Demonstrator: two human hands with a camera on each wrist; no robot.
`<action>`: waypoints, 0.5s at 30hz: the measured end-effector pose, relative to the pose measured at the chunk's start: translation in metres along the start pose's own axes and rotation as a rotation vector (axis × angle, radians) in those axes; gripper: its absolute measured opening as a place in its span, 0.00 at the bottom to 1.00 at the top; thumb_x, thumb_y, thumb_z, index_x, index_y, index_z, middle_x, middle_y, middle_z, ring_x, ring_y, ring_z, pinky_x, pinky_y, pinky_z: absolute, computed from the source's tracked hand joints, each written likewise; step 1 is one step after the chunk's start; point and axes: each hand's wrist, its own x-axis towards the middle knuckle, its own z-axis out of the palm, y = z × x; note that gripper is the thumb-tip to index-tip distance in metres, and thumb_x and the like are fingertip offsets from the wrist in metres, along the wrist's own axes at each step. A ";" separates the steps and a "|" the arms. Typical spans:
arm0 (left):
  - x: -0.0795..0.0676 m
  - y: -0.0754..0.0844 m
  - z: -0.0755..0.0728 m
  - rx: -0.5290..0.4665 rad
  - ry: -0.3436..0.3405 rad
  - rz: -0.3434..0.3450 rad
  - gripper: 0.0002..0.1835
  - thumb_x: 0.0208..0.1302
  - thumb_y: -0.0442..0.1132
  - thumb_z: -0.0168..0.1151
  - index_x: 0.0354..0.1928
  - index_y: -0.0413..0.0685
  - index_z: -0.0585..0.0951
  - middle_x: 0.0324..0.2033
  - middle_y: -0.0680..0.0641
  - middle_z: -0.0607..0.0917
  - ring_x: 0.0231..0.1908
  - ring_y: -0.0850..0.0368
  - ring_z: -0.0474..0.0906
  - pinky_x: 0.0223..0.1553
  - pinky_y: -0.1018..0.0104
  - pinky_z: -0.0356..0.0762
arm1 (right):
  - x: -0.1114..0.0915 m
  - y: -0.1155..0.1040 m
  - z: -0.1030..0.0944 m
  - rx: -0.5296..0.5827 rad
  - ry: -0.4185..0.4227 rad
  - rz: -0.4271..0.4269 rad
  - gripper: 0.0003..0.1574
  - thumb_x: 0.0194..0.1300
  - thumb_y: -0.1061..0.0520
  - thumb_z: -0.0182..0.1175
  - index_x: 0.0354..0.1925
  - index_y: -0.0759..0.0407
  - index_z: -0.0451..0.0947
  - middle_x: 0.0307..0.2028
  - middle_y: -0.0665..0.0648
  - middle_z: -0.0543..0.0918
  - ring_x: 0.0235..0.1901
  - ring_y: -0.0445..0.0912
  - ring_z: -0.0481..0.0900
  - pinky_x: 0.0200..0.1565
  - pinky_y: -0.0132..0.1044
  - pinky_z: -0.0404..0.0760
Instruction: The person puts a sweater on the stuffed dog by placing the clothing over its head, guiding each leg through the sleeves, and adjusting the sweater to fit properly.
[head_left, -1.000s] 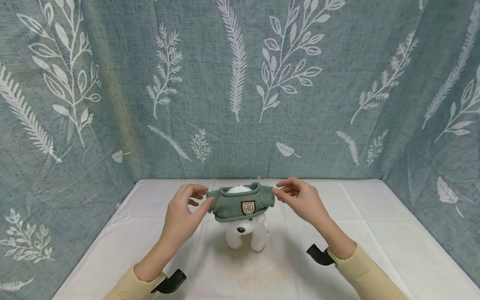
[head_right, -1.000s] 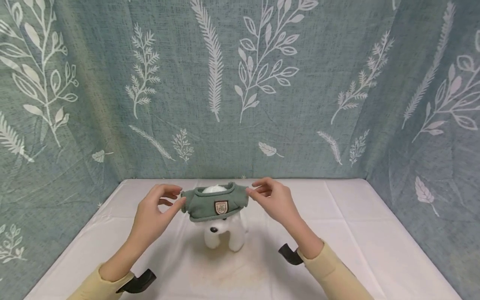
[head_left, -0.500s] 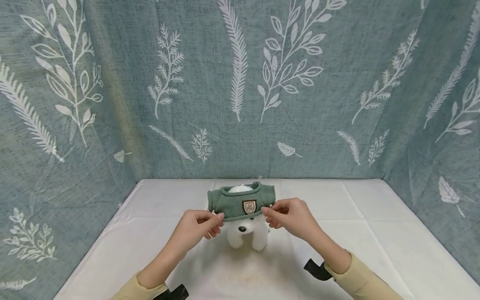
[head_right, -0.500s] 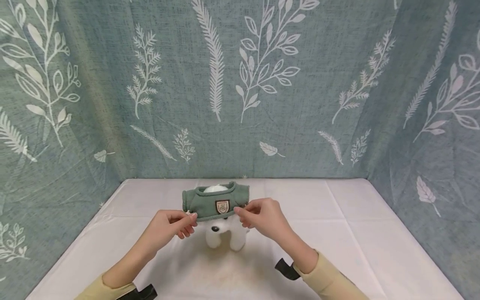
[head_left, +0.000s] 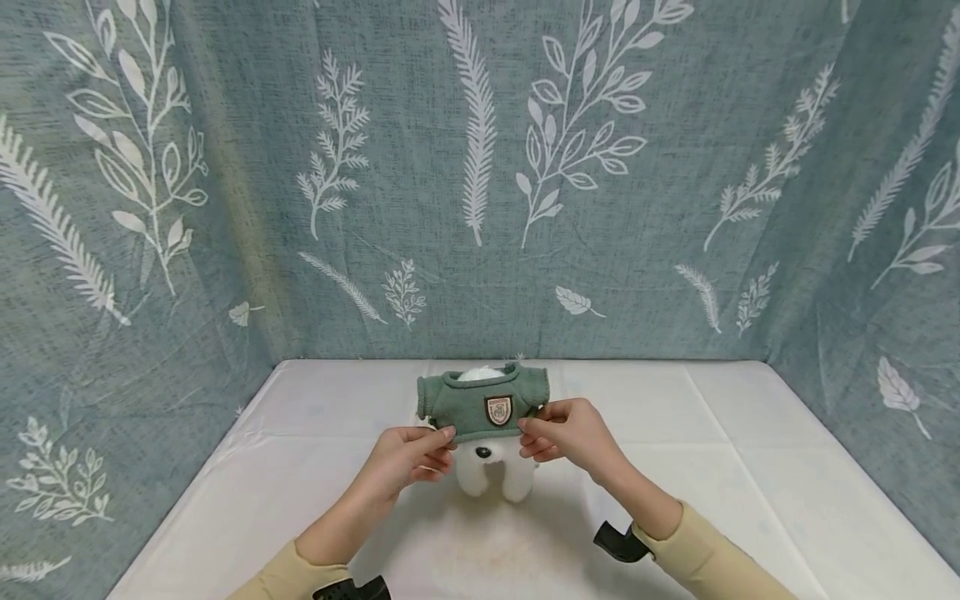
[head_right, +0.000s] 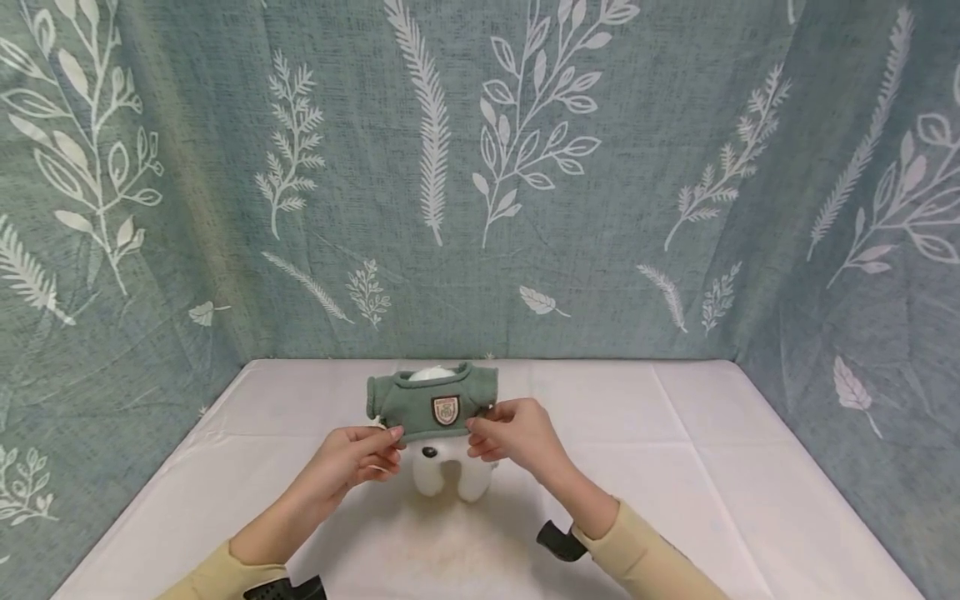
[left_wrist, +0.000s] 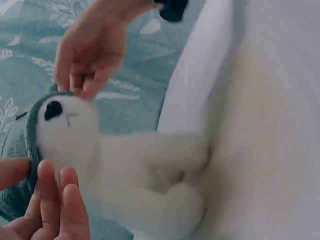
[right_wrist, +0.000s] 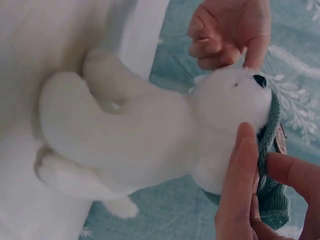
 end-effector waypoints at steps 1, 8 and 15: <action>0.000 0.000 0.000 -0.024 -0.009 -0.002 0.13 0.63 0.44 0.63 0.35 0.39 0.83 0.21 0.55 0.84 0.26 0.62 0.83 0.31 0.71 0.81 | -0.001 0.000 0.000 0.012 -0.008 -0.009 0.16 0.59 0.57 0.63 0.36 0.72 0.79 0.28 0.61 0.86 0.26 0.45 0.86 0.33 0.41 0.85; -0.004 -0.003 0.001 -0.168 -0.085 0.000 0.05 0.64 0.36 0.59 0.29 0.48 0.76 0.27 0.55 0.82 0.34 0.61 0.82 0.43 0.69 0.80 | -0.005 0.007 -0.002 0.012 -0.050 -0.092 0.14 0.59 0.61 0.61 0.35 0.75 0.77 0.30 0.66 0.86 0.30 0.50 0.87 0.37 0.40 0.85; -0.005 -0.006 0.005 -0.100 0.039 0.098 0.09 0.58 0.31 0.61 0.23 0.48 0.75 0.25 0.55 0.76 0.37 0.61 0.77 0.56 0.60 0.71 | -0.012 0.015 -0.005 -0.168 -0.015 -0.221 0.11 0.59 0.59 0.64 0.32 0.68 0.81 0.28 0.61 0.86 0.30 0.50 0.86 0.35 0.35 0.83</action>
